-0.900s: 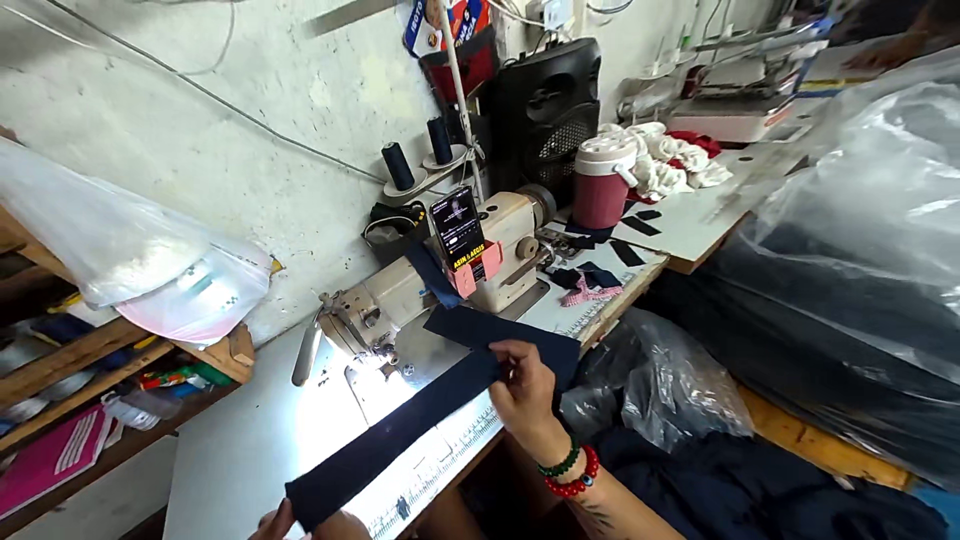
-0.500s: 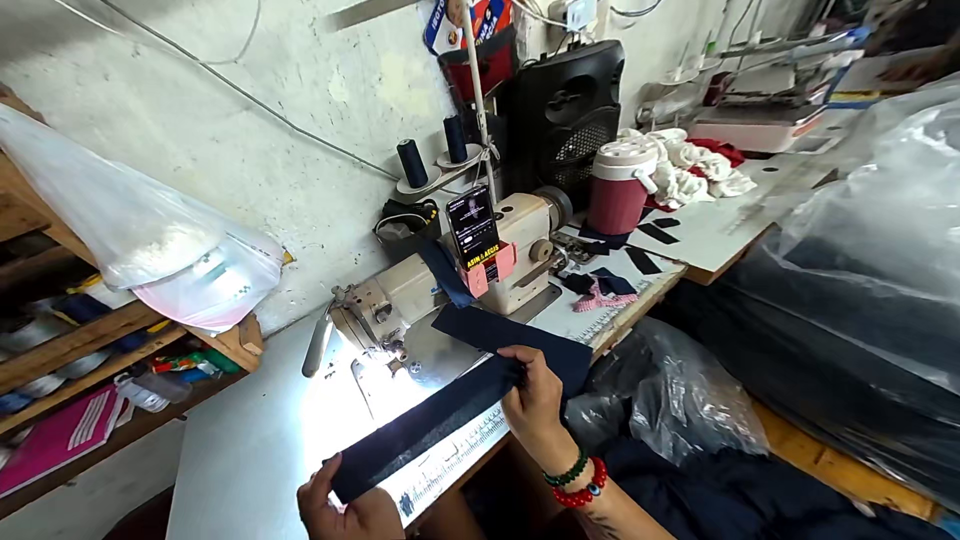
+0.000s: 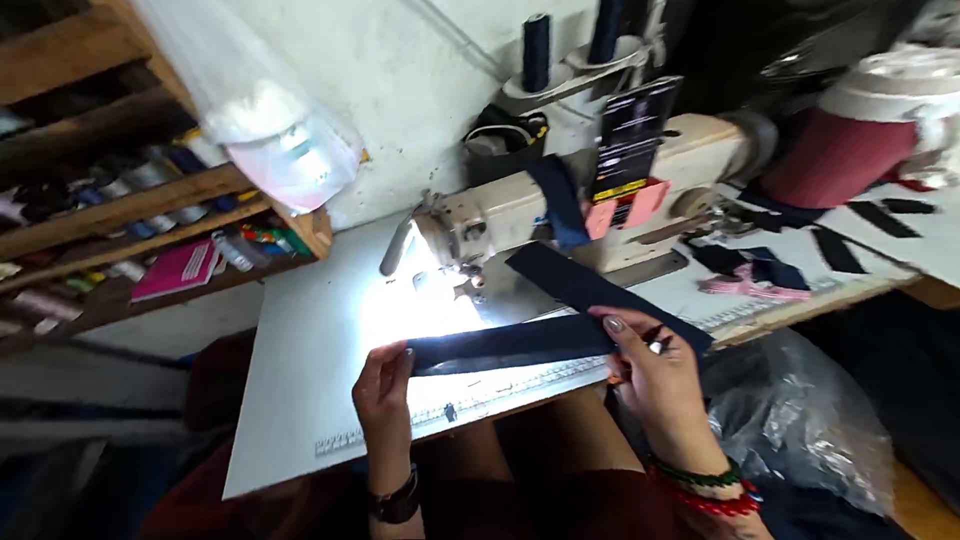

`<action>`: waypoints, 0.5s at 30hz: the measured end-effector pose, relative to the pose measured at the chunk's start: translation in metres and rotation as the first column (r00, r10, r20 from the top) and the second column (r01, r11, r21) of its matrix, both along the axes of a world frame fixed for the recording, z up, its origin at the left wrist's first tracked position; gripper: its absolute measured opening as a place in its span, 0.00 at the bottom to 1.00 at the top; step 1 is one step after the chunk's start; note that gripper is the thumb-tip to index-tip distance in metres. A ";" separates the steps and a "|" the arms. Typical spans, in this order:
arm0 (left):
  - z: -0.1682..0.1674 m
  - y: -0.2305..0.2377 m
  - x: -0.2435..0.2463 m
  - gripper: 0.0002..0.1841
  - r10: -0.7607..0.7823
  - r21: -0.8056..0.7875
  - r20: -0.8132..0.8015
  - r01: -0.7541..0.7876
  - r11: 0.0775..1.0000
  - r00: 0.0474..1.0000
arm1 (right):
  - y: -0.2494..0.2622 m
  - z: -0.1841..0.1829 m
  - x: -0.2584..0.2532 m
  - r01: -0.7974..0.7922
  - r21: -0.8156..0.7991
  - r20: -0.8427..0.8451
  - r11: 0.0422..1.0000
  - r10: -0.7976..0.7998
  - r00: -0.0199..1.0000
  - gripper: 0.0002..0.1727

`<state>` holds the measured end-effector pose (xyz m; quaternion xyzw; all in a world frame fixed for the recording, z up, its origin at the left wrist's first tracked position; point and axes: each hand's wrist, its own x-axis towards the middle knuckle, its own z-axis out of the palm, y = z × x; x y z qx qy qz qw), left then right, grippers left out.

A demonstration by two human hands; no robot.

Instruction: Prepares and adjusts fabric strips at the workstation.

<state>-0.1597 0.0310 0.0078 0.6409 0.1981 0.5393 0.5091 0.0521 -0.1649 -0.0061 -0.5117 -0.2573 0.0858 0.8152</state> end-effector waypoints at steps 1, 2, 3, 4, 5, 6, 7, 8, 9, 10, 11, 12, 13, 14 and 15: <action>0.003 -0.001 0.001 0.15 0.027 0.002 -0.058 -0.027 1.000 0.998 | 0.000 0.002 0.001 0.016 -0.035 -0.047 0.999 -0.018 0.999 0.15; 0.006 -0.001 0.001 0.20 0.029 -0.030 -0.088 -0.031 0.999 0.996 | 0.000 0.004 0.002 0.006 -0.074 -0.087 0.997 -0.013 0.996 0.21; 0.008 0.000 0.002 0.22 0.029 -0.071 -0.104 -0.036 0.997 0.994 | 0.000 0.006 0.004 -0.024 -0.120 -0.128 0.992 0.008 0.992 0.22; 0.008 0.001 0.002 0.23 0.034 -0.101 -0.120 -0.046 0.994 0.992 | -0.001 0.007 0.006 -0.062 -0.154 -0.167 0.986 0.036 0.985 0.21; 0.008 0.003 0.003 0.21 0.043 -0.118 -0.138 -0.059 0.991 0.990 | -0.002 0.006 0.008 -0.091 -0.166 -0.201 0.982 0.056 0.978 0.17; 0.007 0.004 0.004 0.20 0.051 -0.130 -0.148 -0.071 0.989 0.988 | -0.001 0.005 0.009 -0.098 -0.166 -0.228 0.981 0.058 0.972 0.13; 0.006 0.005 0.004 0.18 0.060 -0.139 -0.152 -0.081 0.987 0.987 | 0.000 0.004 0.008 -0.089 -0.169 -0.249 0.982 0.045 0.968 0.08; 0.004 0.006 0.005 0.15 0.074 -0.141 -0.155 -0.096 0.985 0.985 | 0.001 0.004 0.007 -0.070 -0.167 -0.260 0.983 0.025 0.965 0.06; 0.003 0.007 0.007 0.12 0.091 -0.138 -0.162 -0.114 0.984 0.983 | 0.003 0.003 0.006 -0.047 -0.169 -0.257 0.985 0.002 0.966 0.06; 0.001 0.008 0.008 0.10 0.112 -0.126 -0.173 -0.135 0.983 0.978 | 0.004 0.003 0.005 -0.026 -0.179 -0.240 0.984 -0.018 0.971 0.06; -0.001 0.009 0.009 0.07 0.128 -0.108 -0.191 -0.150 0.983 0.973 | 0.006 0.001 0.005 -0.008 -0.196 -0.215 0.981 -0.035 0.976 0.06; -0.004 0.011 0.009 0.05 0.127 -0.098 -0.205 -0.150 0.984 0.970 | 0.007 0.000 0.005 0.009 -0.211 -0.189 0.977 -0.050 0.981 0.06; -0.005 0.013 0.009 0.03 0.107 -0.107 -0.209 -0.132 0.986 0.972 | 0.009 -0.001 0.004 0.024 -0.229 -0.161 0.973 -0.062 0.985 0.05; -0.005 0.013 0.010 0.03 0.072 -0.136 -0.207 -0.102 0.986 0.976 | 0.010 -0.002 0.004 0.039 -0.240 -0.141 0.970 -0.074 0.987 0.04; -0.005 0.014 0.009 0.03 0.026 -0.179 -0.207 -0.064 0.982 0.978 | 0.011 -0.002 0.004 0.046 -0.248 -0.127 0.968 -0.080 0.989 0.04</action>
